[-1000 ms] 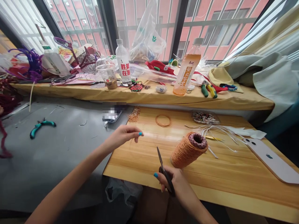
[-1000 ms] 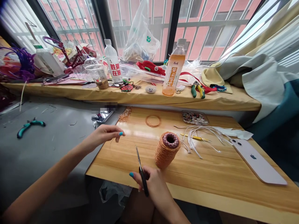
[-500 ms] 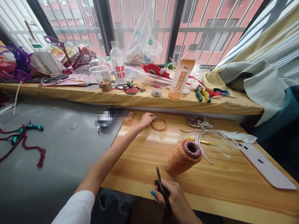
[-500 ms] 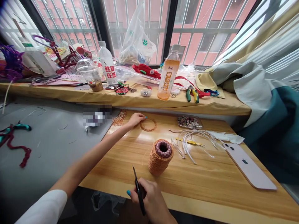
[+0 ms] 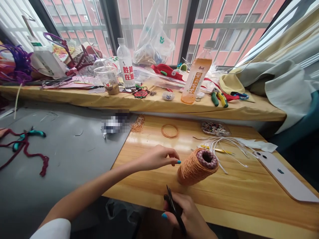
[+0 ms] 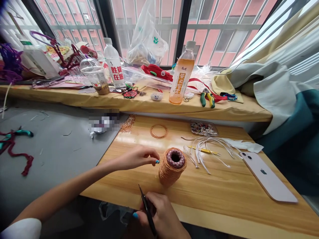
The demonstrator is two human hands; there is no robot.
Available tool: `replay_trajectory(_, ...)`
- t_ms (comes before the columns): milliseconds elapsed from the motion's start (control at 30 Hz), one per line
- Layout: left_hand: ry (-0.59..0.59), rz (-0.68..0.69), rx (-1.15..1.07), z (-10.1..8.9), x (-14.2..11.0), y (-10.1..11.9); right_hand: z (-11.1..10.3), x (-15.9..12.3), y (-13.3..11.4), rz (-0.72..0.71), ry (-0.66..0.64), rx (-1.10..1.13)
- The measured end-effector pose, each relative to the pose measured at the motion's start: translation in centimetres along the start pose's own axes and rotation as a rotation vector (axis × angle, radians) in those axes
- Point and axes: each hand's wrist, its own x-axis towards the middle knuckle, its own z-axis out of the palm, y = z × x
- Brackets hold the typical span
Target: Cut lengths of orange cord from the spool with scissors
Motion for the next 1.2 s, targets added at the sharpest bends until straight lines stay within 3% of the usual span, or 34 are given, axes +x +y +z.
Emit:
replay_trajectory(233, 0.011, -0.155, -0.403, 0.3, -0.2, 0.9, 0.1, -0.2, -0.4, 0.029, -0.017, -0.015)
replay_trajectory(500, 0.059, -0.197, -0.536, 0.2, -1.8, 2.4, 0.5, -0.4, -0.6, 0.048, -0.019, -0.01)
replay_trajectory(633, 0.091, -0.206, -0.507, 0.0, -1.9, 2.7, 0.5, -0.4, -1.0, 0.054, -0.011, -0.009)
replay_trajectory(900, 0.023, -0.218, -0.413, -0.3, -1.8, 2.8, 0.6, -0.6, -0.9, 0.065, 0.021, 0.045)
replay_trajectory(1067, 0.093, -0.196, -0.328, -2.0, -3.1, 2.0, 0.9, -0.4, -0.5, 0.153, 0.169, 0.312)
replay_trajectory(1200, 0.125, -0.206, -0.291, -3.4, -4.6, 2.1, 1.5, -0.8, 0.2, 0.259, 0.202, 0.528)
